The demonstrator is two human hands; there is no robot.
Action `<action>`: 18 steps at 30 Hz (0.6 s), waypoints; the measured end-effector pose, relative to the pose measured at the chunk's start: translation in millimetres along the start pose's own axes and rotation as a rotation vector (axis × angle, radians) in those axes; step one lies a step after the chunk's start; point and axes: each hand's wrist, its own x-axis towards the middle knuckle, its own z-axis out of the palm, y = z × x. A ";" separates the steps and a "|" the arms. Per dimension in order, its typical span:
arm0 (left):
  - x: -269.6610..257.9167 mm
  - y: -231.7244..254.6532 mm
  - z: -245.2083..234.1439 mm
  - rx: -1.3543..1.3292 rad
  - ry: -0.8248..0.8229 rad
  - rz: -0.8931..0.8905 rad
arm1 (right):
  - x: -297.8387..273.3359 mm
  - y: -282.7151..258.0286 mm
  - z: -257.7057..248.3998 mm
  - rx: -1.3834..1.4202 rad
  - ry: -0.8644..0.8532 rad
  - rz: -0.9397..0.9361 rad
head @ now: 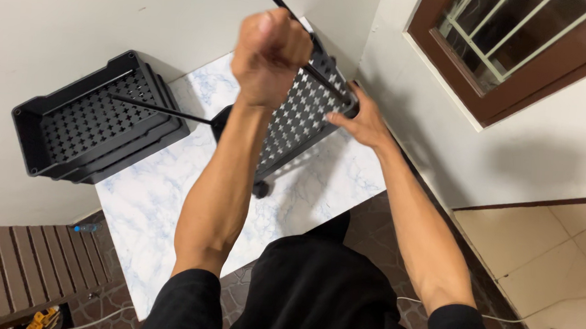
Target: The person assembles a black plastic tray by inserting four black rods into the tray's corner holes and securing each with a small cap. The person repeats the insertion and capping process for each corner, then places the assembled tray on the table.
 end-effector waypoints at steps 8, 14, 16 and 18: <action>-11.3 55.2 -4.2 0.109 0.034 0.109 | 11.1 -74.0 -35.4 -0.240 0.150 -0.085; -31.8 73.5 -5.2 0.335 0.109 0.113 | 11.5 -91.5 -45.6 -0.416 0.234 -0.210; -41.3 83.8 -8.0 0.548 0.126 0.090 | 11.6 -96.8 -42.2 -0.418 0.193 -0.157; -52.2 100.0 -11.0 0.847 0.171 0.036 | 15.6 -106.2 -37.2 -0.438 0.169 -0.150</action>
